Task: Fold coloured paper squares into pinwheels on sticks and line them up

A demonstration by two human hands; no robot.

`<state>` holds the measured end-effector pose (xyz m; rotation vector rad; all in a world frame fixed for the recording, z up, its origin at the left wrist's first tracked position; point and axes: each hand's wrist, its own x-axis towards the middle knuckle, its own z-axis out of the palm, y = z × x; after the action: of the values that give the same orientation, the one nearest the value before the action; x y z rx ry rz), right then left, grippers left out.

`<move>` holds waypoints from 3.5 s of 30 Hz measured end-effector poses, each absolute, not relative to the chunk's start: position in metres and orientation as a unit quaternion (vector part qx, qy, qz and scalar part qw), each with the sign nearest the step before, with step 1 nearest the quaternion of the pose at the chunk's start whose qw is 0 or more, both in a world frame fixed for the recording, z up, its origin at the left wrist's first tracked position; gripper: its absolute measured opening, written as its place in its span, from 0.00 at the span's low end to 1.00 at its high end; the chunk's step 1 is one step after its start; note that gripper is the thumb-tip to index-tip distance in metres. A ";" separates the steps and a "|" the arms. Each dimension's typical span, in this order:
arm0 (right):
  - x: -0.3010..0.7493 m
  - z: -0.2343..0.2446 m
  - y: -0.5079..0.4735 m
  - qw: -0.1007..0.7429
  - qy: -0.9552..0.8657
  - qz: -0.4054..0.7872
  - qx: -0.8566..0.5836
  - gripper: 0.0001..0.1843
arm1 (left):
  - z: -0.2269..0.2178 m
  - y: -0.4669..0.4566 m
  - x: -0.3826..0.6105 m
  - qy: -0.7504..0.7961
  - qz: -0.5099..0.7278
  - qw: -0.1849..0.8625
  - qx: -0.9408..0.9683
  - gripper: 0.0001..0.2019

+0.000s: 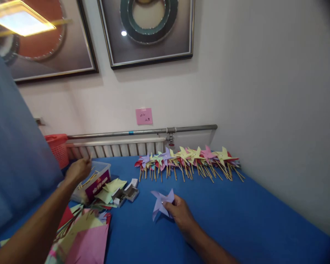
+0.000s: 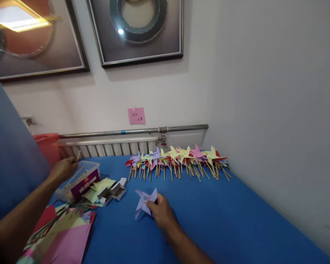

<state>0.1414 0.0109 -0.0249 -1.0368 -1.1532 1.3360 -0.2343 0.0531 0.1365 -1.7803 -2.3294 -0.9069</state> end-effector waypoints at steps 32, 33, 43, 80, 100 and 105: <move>0.145 -0.016 0.005 0.540 -0.402 0.627 -0.392 0.17 | -0.003 0.001 -0.026 -0.549 -0.393 -0.399 -0.620 0.12; 0.145 -0.018 0.006 0.543 -0.400 0.625 -0.392 0.18 | -0.005 0.001 -0.023 -0.532 -0.393 -0.422 -0.620 0.12; 0.148 -0.028 0.011 0.552 -0.406 0.614 -0.391 0.18 | -0.005 -0.004 -0.018 -0.510 -0.389 -0.445 -0.625 0.10; 0.148 -0.018 0.005 0.543 -0.373 0.648 -0.382 0.17 | -0.006 -0.003 -0.015 -0.520 -0.389 -0.452 -0.612 0.09; 0.146 -0.016 0.004 0.536 -0.375 0.652 -0.382 0.16 | -0.004 -0.005 -0.017 -0.541 -0.378 -0.410 -0.630 0.10; 0.146 -0.019 0.005 0.540 -0.375 0.653 -0.377 0.17 | -0.005 -0.005 -0.016 -0.539 -0.381 -0.419 -0.623 0.10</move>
<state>0.1464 0.0045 -0.0189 -0.8951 -0.8920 1.5514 -0.0156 -0.0045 -0.0054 -2.7523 -2.3781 -1.6815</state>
